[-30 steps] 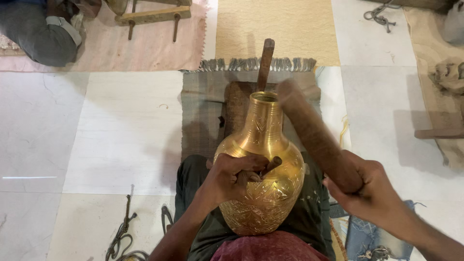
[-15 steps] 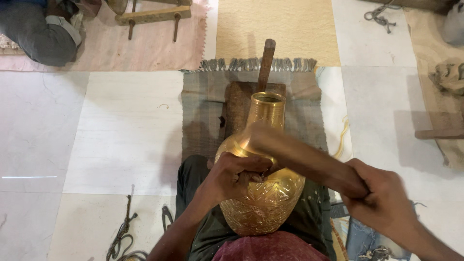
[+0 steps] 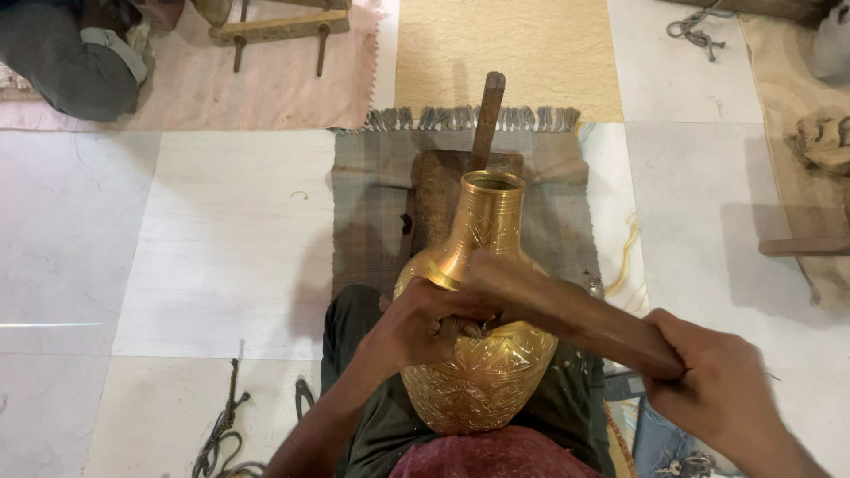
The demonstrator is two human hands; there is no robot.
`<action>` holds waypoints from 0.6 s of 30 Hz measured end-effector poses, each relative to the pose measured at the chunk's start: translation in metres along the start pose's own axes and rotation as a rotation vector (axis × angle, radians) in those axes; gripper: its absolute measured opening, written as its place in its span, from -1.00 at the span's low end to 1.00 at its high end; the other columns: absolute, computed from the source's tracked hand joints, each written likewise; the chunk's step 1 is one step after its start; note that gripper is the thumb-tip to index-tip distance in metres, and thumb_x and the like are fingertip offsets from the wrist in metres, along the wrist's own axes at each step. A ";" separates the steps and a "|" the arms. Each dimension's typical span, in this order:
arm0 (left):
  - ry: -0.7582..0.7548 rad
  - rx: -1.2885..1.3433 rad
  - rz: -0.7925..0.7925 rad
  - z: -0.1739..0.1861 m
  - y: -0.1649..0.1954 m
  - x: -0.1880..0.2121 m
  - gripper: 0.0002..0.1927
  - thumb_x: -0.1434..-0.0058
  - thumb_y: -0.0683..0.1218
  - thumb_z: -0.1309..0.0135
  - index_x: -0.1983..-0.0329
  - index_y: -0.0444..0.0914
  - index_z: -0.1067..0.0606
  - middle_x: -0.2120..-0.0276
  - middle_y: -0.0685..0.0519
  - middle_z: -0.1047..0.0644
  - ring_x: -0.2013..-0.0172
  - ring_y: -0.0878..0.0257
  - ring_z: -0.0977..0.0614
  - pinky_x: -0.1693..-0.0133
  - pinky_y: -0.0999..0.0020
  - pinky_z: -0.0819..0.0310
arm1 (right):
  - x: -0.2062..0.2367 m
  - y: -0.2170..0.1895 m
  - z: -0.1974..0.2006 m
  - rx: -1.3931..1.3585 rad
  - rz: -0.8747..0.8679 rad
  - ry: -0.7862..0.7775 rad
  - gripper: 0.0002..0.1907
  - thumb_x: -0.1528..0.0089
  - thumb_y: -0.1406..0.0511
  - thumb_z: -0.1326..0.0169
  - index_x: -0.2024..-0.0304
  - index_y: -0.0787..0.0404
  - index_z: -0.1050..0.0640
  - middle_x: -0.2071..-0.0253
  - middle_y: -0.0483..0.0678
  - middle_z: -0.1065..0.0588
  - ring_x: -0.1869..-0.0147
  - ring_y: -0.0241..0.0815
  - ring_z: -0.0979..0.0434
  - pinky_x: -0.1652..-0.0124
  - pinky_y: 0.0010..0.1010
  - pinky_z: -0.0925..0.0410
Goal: The person is engraving a brass vase using a chisel and a wooden mallet. They hold the chisel against the vase's surface and strike it repeatedly to create a pattern.
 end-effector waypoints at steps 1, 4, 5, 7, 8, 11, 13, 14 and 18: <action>0.002 0.025 0.013 -0.001 -0.002 0.001 -0.46 -0.02 -0.53 0.14 0.00 -0.37 -0.61 0.15 -0.14 -0.68 0.21 0.14 -0.79 0.14 0.37 -0.78 | 0.002 0.007 -0.007 -0.098 -0.060 -0.062 -0.61 0.11 0.35 -0.31 0.20 0.07 -0.62 0.59 -0.07 -0.53 0.56 -0.11 -0.51 0.51 -0.26 -0.37; -0.021 0.033 0.020 -0.001 -0.006 0.000 -0.46 -0.03 -0.53 0.14 -0.01 -0.36 -0.60 0.14 -0.13 -0.69 0.23 0.15 -0.79 0.14 0.37 -0.77 | 0.006 0.014 -0.015 -0.163 -0.110 -0.083 -0.68 0.05 0.32 -0.32 0.22 0.08 -0.62 0.57 -0.05 -0.51 0.54 -0.04 -0.49 0.52 -0.22 -0.38; -0.038 0.001 -0.001 -0.003 -0.004 -0.001 -0.46 -0.05 -0.52 0.14 -0.01 -0.34 -0.61 0.16 -0.11 -0.70 0.22 0.16 -0.79 0.12 0.37 -0.77 | 0.009 0.011 -0.006 -0.017 -0.041 0.012 -0.60 0.11 0.32 -0.33 0.19 0.09 -0.61 0.58 -0.06 -0.53 0.52 -0.06 -0.52 0.49 -0.25 -0.37; -0.038 0.026 -0.024 -0.002 -0.001 -0.001 -0.46 -0.05 -0.53 0.14 -0.02 -0.34 -0.61 0.16 -0.11 -0.70 0.20 0.15 -0.78 0.10 0.36 -0.77 | 0.013 0.019 -0.011 -0.058 -0.074 0.011 -0.58 0.11 0.34 -0.33 0.18 0.12 -0.58 0.57 -0.03 -0.52 0.53 0.01 -0.51 0.47 -0.20 -0.35; -0.026 0.078 -0.026 0.000 0.000 -0.001 -0.44 -0.03 -0.53 0.14 -0.04 -0.36 -0.59 0.14 -0.12 -0.69 0.18 0.14 -0.78 0.10 0.35 -0.77 | 0.014 0.031 -0.026 -0.253 -0.179 -0.084 -0.64 0.05 0.35 -0.31 0.19 0.13 -0.57 0.55 0.01 -0.50 0.55 0.09 -0.47 0.49 -0.12 -0.33; -0.037 0.051 -0.040 0.000 0.004 -0.001 -0.47 -0.05 -0.53 0.12 -0.03 -0.36 -0.60 0.12 -0.11 -0.69 0.19 0.16 -0.78 0.11 0.36 -0.77 | 0.019 0.044 -0.028 -0.133 -0.202 -0.076 -0.59 0.07 0.35 -0.31 0.15 0.12 -0.58 0.55 -0.02 -0.52 0.51 -0.02 -0.54 0.42 -0.20 -0.39; -0.034 0.026 -0.039 0.000 0.005 -0.002 -0.48 -0.05 -0.53 0.12 -0.01 -0.37 -0.61 0.12 -0.11 -0.69 0.21 0.17 -0.78 0.13 0.38 -0.77 | 0.020 0.038 -0.024 -0.088 -0.120 -0.042 -0.57 0.08 0.35 -0.31 0.13 0.11 -0.59 0.52 -0.06 -0.52 0.45 -0.11 -0.56 0.38 -0.27 -0.42; -0.027 0.039 -0.036 0.001 0.004 -0.003 -0.47 -0.02 -0.53 0.13 0.01 -0.38 -0.61 0.13 -0.12 -0.69 0.22 0.16 -0.78 0.15 0.38 -0.77 | 0.021 0.034 -0.024 -0.204 -0.084 -0.054 -0.62 0.04 0.34 -0.30 0.14 0.13 -0.59 0.49 -0.05 -0.49 0.42 -0.09 -0.53 0.38 -0.27 -0.40; 0.046 0.101 -0.096 0.005 0.011 -0.006 -0.69 -0.20 -0.50 0.04 0.14 -0.38 -0.60 0.08 -0.13 -0.69 0.27 0.21 -0.79 0.26 0.48 -0.77 | 0.025 0.034 -0.003 -0.007 -0.190 0.056 -0.58 0.05 0.32 -0.35 0.11 0.11 -0.62 0.50 -0.02 -0.58 0.43 -0.16 -0.59 0.33 -0.31 -0.42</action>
Point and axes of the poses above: each hand's wrist, its own x-axis away from the middle knuckle, its own z-axis out of the back of the hand, y = z × x, the point moved 10 cm from there along -x, towards the middle knuckle
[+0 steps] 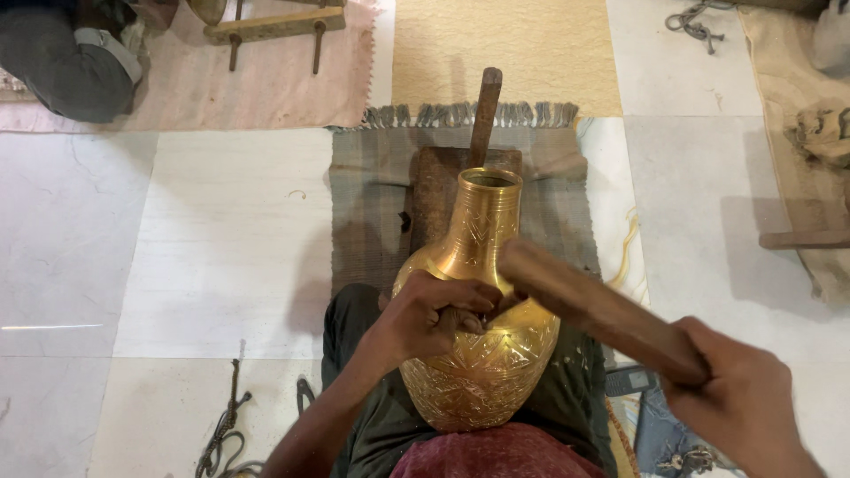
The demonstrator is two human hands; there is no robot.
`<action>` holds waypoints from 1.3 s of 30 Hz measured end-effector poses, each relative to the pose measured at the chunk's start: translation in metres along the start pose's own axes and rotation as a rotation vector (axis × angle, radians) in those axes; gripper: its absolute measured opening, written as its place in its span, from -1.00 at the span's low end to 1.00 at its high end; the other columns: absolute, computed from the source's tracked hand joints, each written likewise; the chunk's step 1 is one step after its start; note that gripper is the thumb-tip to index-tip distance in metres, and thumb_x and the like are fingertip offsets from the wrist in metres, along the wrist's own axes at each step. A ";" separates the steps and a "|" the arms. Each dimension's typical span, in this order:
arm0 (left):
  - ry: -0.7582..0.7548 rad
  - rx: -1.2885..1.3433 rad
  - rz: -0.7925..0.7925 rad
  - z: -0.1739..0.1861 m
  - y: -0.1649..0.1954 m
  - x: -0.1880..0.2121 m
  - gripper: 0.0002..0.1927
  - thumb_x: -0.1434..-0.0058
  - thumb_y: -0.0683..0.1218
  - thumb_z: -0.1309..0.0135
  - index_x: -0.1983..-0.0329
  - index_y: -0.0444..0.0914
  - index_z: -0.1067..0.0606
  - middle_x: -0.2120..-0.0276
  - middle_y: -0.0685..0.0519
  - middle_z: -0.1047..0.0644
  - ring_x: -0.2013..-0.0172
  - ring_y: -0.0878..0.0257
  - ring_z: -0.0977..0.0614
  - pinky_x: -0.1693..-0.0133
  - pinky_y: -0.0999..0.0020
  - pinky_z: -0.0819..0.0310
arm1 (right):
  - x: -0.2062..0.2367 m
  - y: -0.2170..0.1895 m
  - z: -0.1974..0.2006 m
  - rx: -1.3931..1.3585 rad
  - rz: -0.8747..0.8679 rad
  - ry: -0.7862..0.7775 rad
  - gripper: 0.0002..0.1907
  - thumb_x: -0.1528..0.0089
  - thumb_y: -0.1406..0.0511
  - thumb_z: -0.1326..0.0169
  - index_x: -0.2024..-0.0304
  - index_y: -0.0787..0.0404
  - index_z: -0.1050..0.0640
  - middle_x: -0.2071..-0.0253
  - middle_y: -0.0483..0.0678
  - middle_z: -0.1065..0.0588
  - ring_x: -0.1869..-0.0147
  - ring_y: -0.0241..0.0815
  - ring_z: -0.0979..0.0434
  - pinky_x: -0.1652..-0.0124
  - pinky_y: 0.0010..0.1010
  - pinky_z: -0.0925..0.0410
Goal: The person is engraving a brass vase using a chisel and a wooden mallet. They hold the chisel against the vase's surface and strike it repeatedly to create a pattern.
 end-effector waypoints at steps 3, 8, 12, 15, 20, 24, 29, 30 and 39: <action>0.043 0.045 0.121 0.003 -0.007 0.005 -0.60 -0.16 -0.52 0.15 0.05 -0.43 -0.59 0.22 -0.13 -0.69 0.28 0.19 -0.78 0.23 0.46 -0.76 | -0.004 -0.018 0.011 -0.561 0.082 0.063 -0.78 -0.08 0.35 -0.34 0.28 0.22 -0.57 0.45 0.04 -0.55 0.47 -0.11 -0.50 0.47 -0.29 -0.39; 0.067 -0.026 0.002 0.004 0.006 0.006 -0.66 -0.11 -0.52 0.07 0.14 -0.44 -0.58 0.09 -0.18 -0.66 0.21 0.16 -0.78 0.21 0.45 -0.76 | -0.014 -0.010 0.009 -0.142 0.000 -0.118 -0.63 0.03 0.35 -0.35 0.16 0.21 -0.60 0.53 -0.02 -0.56 0.47 -0.18 -0.54 0.43 -0.34 -0.40; 0.047 -0.004 0.045 0.001 -0.007 0.007 -0.67 -0.11 -0.52 0.08 0.17 -0.44 -0.59 0.09 -0.16 -0.67 0.27 0.16 -0.78 0.26 0.44 -0.77 | -0.013 -0.010 0.005 -0.250 -0.035 -0.223 -0.68 0.01 0.44 -0.25 0.18 0.24 -0.60 0.52 -0.01 -0.50 0.48 -0.14 -0.50 0.50 -0.32 -0.41; 0.120 0.192 0.129 0.003 -0.022 0.013 -0.67 -0.20 -0.50 0.11 0.13 -0.44 -0.61 0.24 -0.11 -0.69 0.40 0.15 -0.72 0.40 0.39 -0.71 | -0.011 -0.017 0.001 0.270 0.023 -0.149 -0.56 0.08 0.31 -0.38 0.14 0.11 -0.61 0.56 -0.07 -0.58 0.48 -0.18 -0.53 0.42 -0.35 -0.34; 0.573 0.218 0.132 0.022 -0.012 0.047 -0.73 -0.24 -0.41 -0.05 0.00 -0.39 -0.49 0.23 -0.13 -0.68 0.28 0.17 -0.80 0.28 0.34 -0.75 | 0.015 -0.013 -0.074 -0.706 -0.181 -0.108 -0.67 -0.07 0.24 -0.35 0.20 0.30 -0.63 0.58 0.08 -0.52 0.63 -0.04 -0.37 0.57 -0.18 -0.22; 0.585 0.220 0.153 0.005 0.015 0.063 -0.64 -0.27 -0.40 -0.11 -0.15 -0.48 -0.45 0.23 -0.22 -0.68 0.19 0.13 -0.77 0.10 0.30 -0.77 | 0.035 -0.022 -0.118 -0.830 -0.139 0.076 -0.56 0.02 0.28 -0.41 0.15 0.31 -0.59 0.35 0.00 -0.64 0.39 -0.31 -0.65 0.36 -0.46 -0.51; 0.569 0.166 0.216 -0.017 0.023 0.049 -0.61 -0.27 -0.39 -0.10 -0.17 -0.46 -0.40 0.18 -0.19 -0.68 0.13 0.10 -0.78 0.09 0.29 -0.79 | 0.063 -0.028 -0.148 -0.975 -0.381 0.017 -0.55 -0.02 0.30 -0.39 0.08 0.38 -0.61 0.46 0.07 -0.58 0.53 -0.20 -0.49 0.52 -0.35 -0.36; 0.563 0.155 0.225 -0.020 0.023 0.044 -0.61 -0.27 -0.40 -0.11 -0.17 -0.46 -0.39 0.16 -0.18 -0.68 0.11 0.09 -0.78 0.09 0.29 -0.79 | 0.067 -0.030 -0.152 -1.009 -0.406 -0.033 -0.55 -0.04 0.31 -0.38 0.08 0.42 -0.59 0.49 0.10 -0.55 0.56 -0.17 -0.47 0.54 -0.32 -0.34; 0.586 -0.399 0.247 -0.034 0.031 0.030 -0.58 -0.20 -0.44 -0.04 -0.15 -0.42 -0.50 0.24 -0.11 -0.71 0.22 0.22 -0.79 0.19 0.40 -0.74 | 0.070 -0.040 -0.083 -0.784 0.054 0.282 -0.44 -0.01 0.42 -0.29 -0.09 0.36 -0.55 0.28 0.08 -0.62 0.24 -0.21 -0.61 0.25 -0.45 -0.44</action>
Point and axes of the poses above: each hand's wrist, its own x-axis away from the middle knuckle, its own z-axis out of the back of the hand, y = z × x, the point moved 10 cm from there along -x, towards the middle knuckle
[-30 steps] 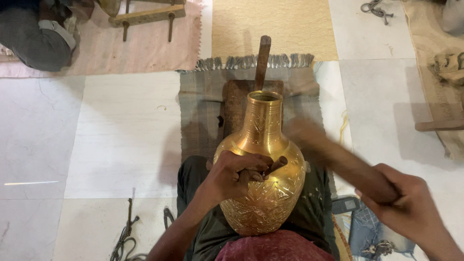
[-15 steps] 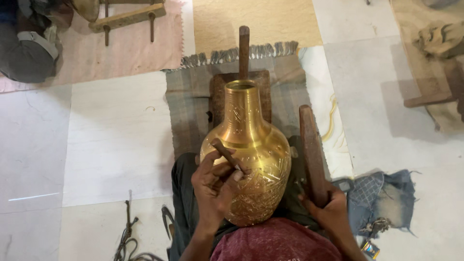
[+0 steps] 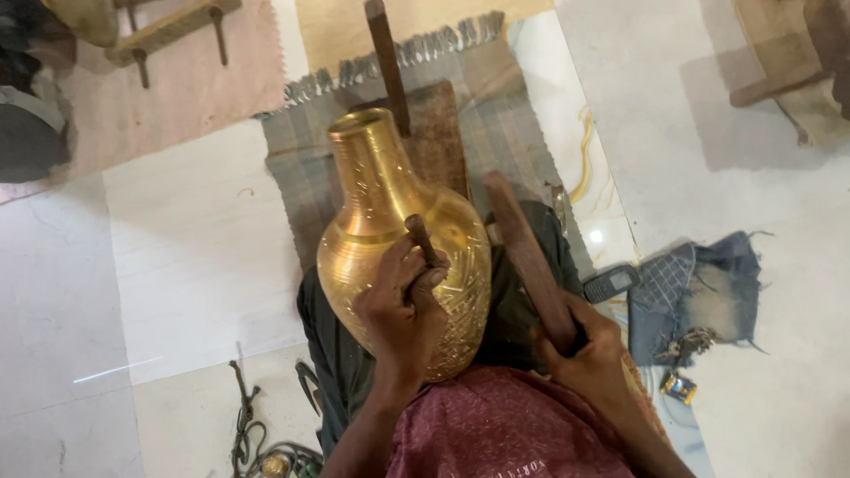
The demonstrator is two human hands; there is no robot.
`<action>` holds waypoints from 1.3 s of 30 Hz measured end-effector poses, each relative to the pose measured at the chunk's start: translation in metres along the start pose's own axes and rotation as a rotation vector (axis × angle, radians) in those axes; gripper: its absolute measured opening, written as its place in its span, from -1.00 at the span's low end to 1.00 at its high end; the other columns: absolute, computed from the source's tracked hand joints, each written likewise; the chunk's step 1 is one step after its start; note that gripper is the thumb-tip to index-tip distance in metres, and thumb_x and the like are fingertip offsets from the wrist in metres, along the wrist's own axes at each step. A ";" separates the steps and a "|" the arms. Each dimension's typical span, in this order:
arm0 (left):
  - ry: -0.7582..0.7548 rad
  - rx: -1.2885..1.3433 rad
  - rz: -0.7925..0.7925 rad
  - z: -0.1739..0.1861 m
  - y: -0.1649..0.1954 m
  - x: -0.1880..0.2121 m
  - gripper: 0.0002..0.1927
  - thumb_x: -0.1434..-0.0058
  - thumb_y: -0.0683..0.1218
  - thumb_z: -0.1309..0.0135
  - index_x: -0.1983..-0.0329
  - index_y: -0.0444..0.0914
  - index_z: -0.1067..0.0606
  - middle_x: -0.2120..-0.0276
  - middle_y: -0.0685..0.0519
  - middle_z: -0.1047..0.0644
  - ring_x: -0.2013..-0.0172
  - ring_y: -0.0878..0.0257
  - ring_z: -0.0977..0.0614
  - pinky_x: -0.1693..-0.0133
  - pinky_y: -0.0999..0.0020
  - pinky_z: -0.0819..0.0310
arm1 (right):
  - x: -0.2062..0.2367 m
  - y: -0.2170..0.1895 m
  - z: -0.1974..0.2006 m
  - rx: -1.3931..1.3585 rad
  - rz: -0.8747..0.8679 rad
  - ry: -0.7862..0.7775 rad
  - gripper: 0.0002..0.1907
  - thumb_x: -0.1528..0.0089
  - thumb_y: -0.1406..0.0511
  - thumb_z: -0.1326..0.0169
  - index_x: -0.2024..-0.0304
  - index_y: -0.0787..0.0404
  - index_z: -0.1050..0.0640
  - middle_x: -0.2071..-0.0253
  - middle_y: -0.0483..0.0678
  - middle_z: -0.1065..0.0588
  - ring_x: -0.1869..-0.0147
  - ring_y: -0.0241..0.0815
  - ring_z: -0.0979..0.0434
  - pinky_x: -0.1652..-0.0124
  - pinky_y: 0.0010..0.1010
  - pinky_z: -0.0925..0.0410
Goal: The person is engraving a brass vase using a chisel and a wooden mallet. They hold the chisel against the vase's surface and strike it repeatedly to create a pattern.
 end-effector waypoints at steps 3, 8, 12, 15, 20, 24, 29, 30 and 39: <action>0.010 -0.039 -0.134 -0.002 0.004 0.005 -0.62 -0.29 -0.44 -0.01 -0.15 -0.36 -0.47 0.14 -0.11 -0.67 0.18 0.23 -0.78 0.23 0.46 -0.77 | -0.011 -0.014 0.011 0.054 0.143 0.024 -0.32 0.02 0.44 -0.26 -0.20 0.33 -0.50 0.14 0.14 -0.63 0.13 -0.19 -0.67 0.17 -0.44 -0.50; 0.042 -0.293 -0.147 -0.002 -0.005 0.014 -0.55 -0.15 -0.44 -0.02 -0.13 -0.37 -0.51 0.18 -0.09 -0.71 0.34 0.24 -0.77 0.47 0.47 -0.66 | -0.022 -0.008 0.020 0.035 0.141 -0.036 -0.23 0.06 0.48 -0.23 -0.26 0.25 -0.50 0.18 0.09 -0.65 0.25 -0.22 -0.66 0.30 -0.46 -0.47; 0.069 -0.301 -0.265 -0.001 0.010 0.022 -0.53 -0.16 -0.44 0.04 -0.15 -0.34 -0.48 0.08 -0.10 -0.66 0.14 0.16 -0.77 0.16 0.36 -0.76 | -0.039 -0.036 0.031 -0.197 0.301 -0.121 -0.27 -0.02 0.47 -0.24 -0.29 0.23 -0.48 0.10 0.06 -0.65 0.26 -0.29 -0.67 0.32 -0.54 -0.50; 0.089 -0.348 -0.270 -0.001 0.015 0.023 -0.57 -0.23 -0.45 -0.02 -0.15 -0.32 -0.52 0.13 -0.01 -0.68 0.18 0.24 -0.77 0.16 0.41 -0.75 | -0.060 -0.087 0.054 -0.320 0.468 -0.151 -0.33 -0.07 0.45 -0.27 -0.26 0.22 -0.48 0.05 0.06 -0.64 0.27 -0.37 -0.71 0.34 -0.58 -0.49; 0.012 -0.343 -0.194 -0.003 0.006 0.022 -0.41 -0.02 -0.45 0.06 -0.17 -0.35 -0.49 0.20 -0.02 -0.70 0.26 0.25 -0.77 0.25 0.44 -0.73 | -0.084 -0.153 0.059 0.418 0.560 -0.389 -0.31 0.05 0.42 -0.25 -0.19 0.10 -0.56 0.11 0.08 -0.64 0.50 -0.25 -0.59 0.58 -0.41 -0.39; 0.031 -0.307 -0.268 -0.002 0.007 0.028 -0.39 -0.12 -0.44 0.09 -0.28 -0.32 -0.42 0.04 -0.11 -0.67 0.11 0.16 -0.77 0.17 0.41 -0.78 | -0.102 -0.178 0.067 -0.190 0.491 -0.311 -0.30 -0.10 0.36 -0.16 -0.33 0.08 -0.38 0.13 -0.06 -0.58 0.39 -0.41 -0.56 0.47 -0.57 -0.42; -0.012 -0.375 -0.285 -0.005 -0.005 0.035 -0.39 -0.08 -0.42 0.09 -0.24 -0.27 -0.47 0.20 0.00 -0.69 0.36 0.32 -0.73 0.40 0.47 -0.68 | -0.093 -0.139 0.049 0.069 0.472 -0.472 -0.20 0.01 0.38 -0.24 -0.32 -0.13 -0.47 0.16 -0.10 -0.66 0.54 -0.41 -0.48 0.60 -0.59 -0.28; -0.001 -0.360 -0.331 -0.004 -0.003 0.036 -0.41 -0.14 -0.42 0.11 -0.27 -0.26 -0.44 0.14 -0.03 -0.68 0.29 0.29 -0.75 0.37 0.48 -0.70 | -0.096 -0.125 0.055 -0.238 0.356 -0.443 -0.29 -0.11 0.38 -0.21 -0.33 -0.12 -0.44 0.14 -0.14 -0.66 0.52 -0.49 -0.47 0.58 -0.67 -0.26; -0.115 -0.402 -0.242 -0.008 -0.008 0.027 -0.41 -0.06 -0.42 0.09 -0.18 -0.25 -0.51 0.16 -0.03 -0.71 0.24 0.25 -0.78 0.37 0.42 -0.74 | -0.096 -0.100 0.042 0.351 0.496 -0.526 -0.23 -0.08 0.45 -0.18 -0.35 -0.11 -0.43 0.09 -0.02 -0.63 0.43 -0.34 -0.60 0.53 -0.47 -0.41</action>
Point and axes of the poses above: each hand's wrist, its own x-axis away from the middle knuckle, its own z-axis out of the back of the hand, y = z × x, the point moved 10 cm from there along -x, towards the middle knuckle
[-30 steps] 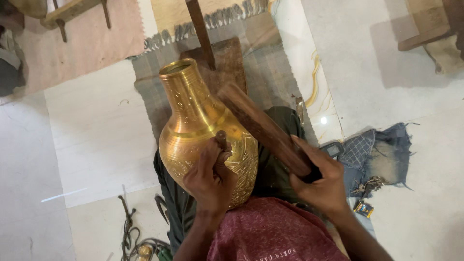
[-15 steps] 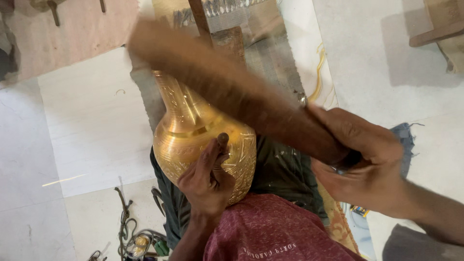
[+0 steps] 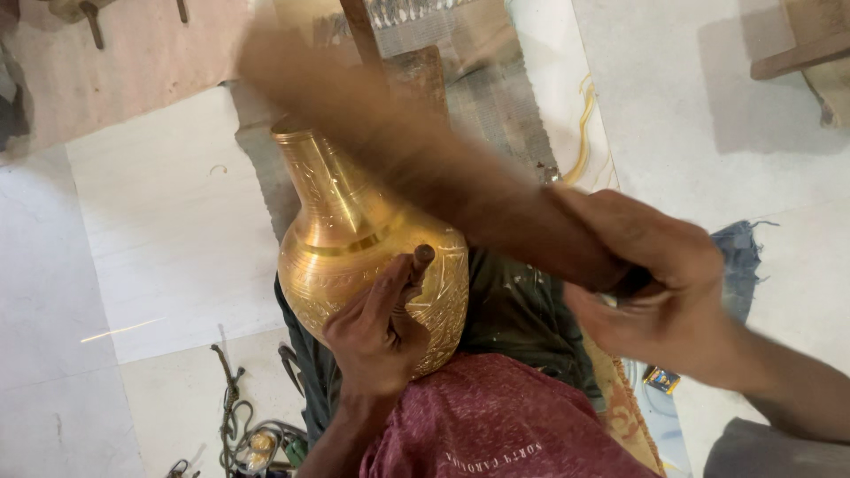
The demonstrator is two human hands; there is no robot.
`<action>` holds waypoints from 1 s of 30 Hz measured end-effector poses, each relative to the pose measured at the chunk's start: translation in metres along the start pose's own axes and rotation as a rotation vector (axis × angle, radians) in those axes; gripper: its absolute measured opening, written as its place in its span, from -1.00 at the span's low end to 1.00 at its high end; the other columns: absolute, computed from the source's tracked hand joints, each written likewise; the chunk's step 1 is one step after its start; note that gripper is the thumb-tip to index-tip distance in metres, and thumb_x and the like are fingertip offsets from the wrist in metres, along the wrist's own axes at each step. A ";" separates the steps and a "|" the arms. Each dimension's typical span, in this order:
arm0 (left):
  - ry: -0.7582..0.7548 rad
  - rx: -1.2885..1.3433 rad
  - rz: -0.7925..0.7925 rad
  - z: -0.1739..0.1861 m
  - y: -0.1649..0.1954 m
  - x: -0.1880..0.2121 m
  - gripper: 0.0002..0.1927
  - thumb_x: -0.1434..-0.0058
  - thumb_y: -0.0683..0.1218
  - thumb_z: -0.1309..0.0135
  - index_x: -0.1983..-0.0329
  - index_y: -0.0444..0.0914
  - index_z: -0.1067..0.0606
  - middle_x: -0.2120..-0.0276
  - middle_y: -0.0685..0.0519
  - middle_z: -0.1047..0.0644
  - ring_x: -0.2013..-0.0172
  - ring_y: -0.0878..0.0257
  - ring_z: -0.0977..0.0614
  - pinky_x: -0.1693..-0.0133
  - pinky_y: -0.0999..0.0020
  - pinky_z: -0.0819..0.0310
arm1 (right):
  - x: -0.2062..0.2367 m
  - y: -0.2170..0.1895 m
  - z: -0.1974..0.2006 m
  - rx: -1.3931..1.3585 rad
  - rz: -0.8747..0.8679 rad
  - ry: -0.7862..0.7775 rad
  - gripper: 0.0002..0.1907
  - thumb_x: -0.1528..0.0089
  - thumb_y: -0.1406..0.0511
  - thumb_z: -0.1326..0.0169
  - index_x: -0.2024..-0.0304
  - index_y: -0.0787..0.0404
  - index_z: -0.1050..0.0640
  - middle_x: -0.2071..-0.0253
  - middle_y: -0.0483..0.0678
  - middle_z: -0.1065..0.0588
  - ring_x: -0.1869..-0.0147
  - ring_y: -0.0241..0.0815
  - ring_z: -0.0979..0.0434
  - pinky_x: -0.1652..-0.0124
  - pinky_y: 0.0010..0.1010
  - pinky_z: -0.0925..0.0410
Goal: The person is engraving a brass vase using a chisel and a wooden mallet. They hold the chisel against the vase's surface and strike it repeatedly to create a pattern.
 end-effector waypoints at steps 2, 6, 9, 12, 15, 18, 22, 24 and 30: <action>-0.026 0.033 0.011 0.000 0.002 -0.004 -0.40 -0.04 -0.41 0.07 -0.19 -0.27 -0.51 0.14 -0.07 -0.70 0.25 0.23 -0.78 0.38 0.43 -0.75 | -0.002 0.007 -0.007 0.103 -0.112 -0.069 -0.20 -0.08 0.43 -0.21 -0.37 -0.17 -0.43 0.14 -0.06 -0.64 0.50 -0.29 -0.57 0.56 -0.35 -0.40; -0.023 -0.005 -0.041 0.005 0.010 -0.011 -0.43 -0.03 -0.38 0.03 -0.16 -0.26 -0.51 0.12 -0.11 -0.70 0.23 0.18 -0.78 0.36 0.40 -0.73 | 0.007 -0.009 0.038 -0.536 0.187 0.450 -0.25 -0.22 0.46 -0.20 -0.42 -0.06 -0.31 -0.19 0.15 -0.48 0.39 -0.46 -0.63 0.42 -0.55 -0.49; -0.100 0.071 0.047 0.000 0.004 -0.013 -0.38 -0.01 -0.38 0.04 -0.22 -0.34 -0.50 0.18 -0.08 -0.70 0.26 0.18 -0.78 0.31 0.33 -0.75 | -0.003 0.000 -0.012 0.181 -0.011 -0.030 -0.19 0.00 0.45 -0.20 -0.33 -0.06 -0.45 0.19 -0.07 -0.65 0.58 -0.29 -0.48 0.71 -0.49 -0.27; -0.128 -0.005 0.076 0.000 0.003 -0.016 -0.42 0.10 -0.35 0.00 -0.08 -0.27 -0.55 0.20 -0.08 -0.71 0.31 0.19 -0.78 0.34 0.30 -0.73 | -0.006 -0.013 0.008 -0.431 0.107 0.154 -0.26 -0.10 0.47 -0.09 -0.35 -0.04 -0.42 0.11 -0.10 -0.63 0.39 -0.46 -0.63 0.49 -0.70 -0.40; -0.097 0.031 0.046 0.004 0.010 -0.018 -0.44 -0.03 -0.37 0.01 -0.15 -0.31 -0.52 0.17 -0.07 -0.69 0.22 0.18 -0.77 0.26 0.30 -0.75 | -0.008 -0.008 0.032 -0.537 0.066 0.452 -0.35 -0.17 0.45 -0.21 -0.32 -0.01 -0.48 0.43 -0.31 -0.48 0.54 -0.51 -0.39 0.48 -0.60 -0.28; -0.153 -0.021 0.074 0.000 0.006 -0.016 -0.39 0.11 -0.37 0.04 -0.09 -0.28 -0.56 0.26 -0.03 -0.72 0.34 0.21 -0.76 0.33 0.28 -0.72 | -0.015 -0.014 -0.001 0.241 0.035 0.033 -0.15 0.20 0.42 -0.20 -0.22 -0.06 -0.56 0.21 -0.05 -0.66 0.61 -0.35 -0.44 0.64 -0.51 -0.29; -0.135 0.003 0.022 -0.002 0.005 -0.012 -0.43 0.00 -0.39 0.06 -0.12 -0.27 -0.55 0.18 -0.05 -0.70 0.29 0.22 -0.78 0.37 0.33 -0.71 | 0.001 -0.003 0.022 -0.348 0.133 0.384 -0.34 -0.12 0.43 -0.16 -0.30 -0.01 -0.48 0.21 -0.13 -0.62 0.53 -0.43 -0.43 0.50 -0.61 -0.34; -0.176 0.011 0.046 -0.010 -0.001 -0.013 -0.45 -0.02 -0.40 0.04 -0.10 -0.27 -0.57 0.22 -0.04 -0.72 0.39 0.26 -0.78 0.56 0.38 -0.63 | 0.001 0.001 0.002 -0.023 0.088 0.236 -0.34 -0.02 0.44 -0.14 -0.21 0.00 -0.52 0.14 -0.06 -0.68 0.65 -0.41 -0.38 0.60 -0.58 -0.34; -0.144 0.041 -0.099 0.003 0.017 -0.015 -0.43 0.05 -0.37 0.02 -0.11 -0.35 -0.54 0.15 -0.07 -0.69 0.24 0.15 -0.77 0.30 0.23 -0.72 | 0.010 -0.014 0.028 -0.288 0.052 0.583 -0.30 -0.19 0.42 -0.11 -0.40 0.02 -0.33 0.01 -0.06 -0.54 0.35 -0.30 -0.54 0.40 -0.50 -0.43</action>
Point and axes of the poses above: each hand's wrist, its own x-axis away from the middle knuckle, its own z-axis out of the back of the hand, y = z × x, the point moved 10 cm from there along -x, towards the middle knuckle
